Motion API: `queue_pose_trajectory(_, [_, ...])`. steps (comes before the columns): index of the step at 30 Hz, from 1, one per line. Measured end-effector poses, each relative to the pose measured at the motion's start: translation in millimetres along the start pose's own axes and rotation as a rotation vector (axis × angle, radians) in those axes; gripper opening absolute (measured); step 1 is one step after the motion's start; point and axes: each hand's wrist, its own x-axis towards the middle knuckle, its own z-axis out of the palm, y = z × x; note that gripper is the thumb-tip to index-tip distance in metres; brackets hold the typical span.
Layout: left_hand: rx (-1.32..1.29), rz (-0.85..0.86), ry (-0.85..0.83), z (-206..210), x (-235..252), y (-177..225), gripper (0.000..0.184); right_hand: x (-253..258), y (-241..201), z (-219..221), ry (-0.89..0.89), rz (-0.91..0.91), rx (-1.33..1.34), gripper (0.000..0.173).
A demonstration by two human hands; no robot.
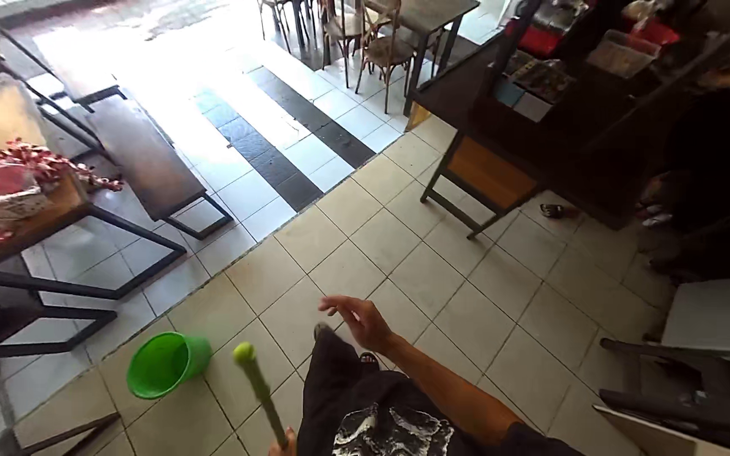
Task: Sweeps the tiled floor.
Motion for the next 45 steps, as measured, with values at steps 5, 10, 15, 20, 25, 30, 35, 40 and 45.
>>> queue_pose_trajectory(5, [-0.136,0.183,-0.081,6.7,114.9,71.6,0.032,143.6,-31.9,6.5,-0.278,-0.65,-0.084,0.017])
queue_pose_trajectory(10, [-0.387,0.312,-0.112,-33.2,216.3,196.3,0.034,281.2,66.8,13.7,-0.81,-0.375,-0.772,0.061])
queue_pose_trajectory(15, [0.005,0.302,-0.307,-94.5,337.9,362.6,0.039,418.9,135.1,-15.2,-0.627,-0.055,-1.021,0.049])
queue_pose_trajectory(20, [0.239,0.44,-0.484,-118.3,385.3,551.3,0.042,558.4,130.2,-77.1,-0.939,0.722,-1.318,0.019])
queue_pose_trajectory(25, [0.471,0.625,-0.666,-109.5,441.6,686.8,0.034,599.4,172.5,-170.6,-1.2,0.971,-1.16,0.018])
queue_pose_trajectory(30, [0.622,0.817,-0.755,-92.4,529.6,798.6,0.036,624.0,241.5,-257.7,-1.098,1.182,-1.028,0.023])
queue_pose_trajectory(35, [0.607,0.954,-0.679,-122.3,605.8,929.0,0.034,709.5,296.9,-313.5,-0.929,1.284,-0.901,0.029])
queue_pose_trajectory(40, [0.067,0.99,-0.576,-175.7,692.5,1010.7,0.036,808.9,369.9,-343.6,-0.781,1.277,-0.639,0.028])
queue_pose_trajectory(45, [-0.541,0.406,-0.428,-265.5,807.9,1005.4,0.038,944.7,449.6,-354.1,-0.516,1.411,-0.567,0.028])
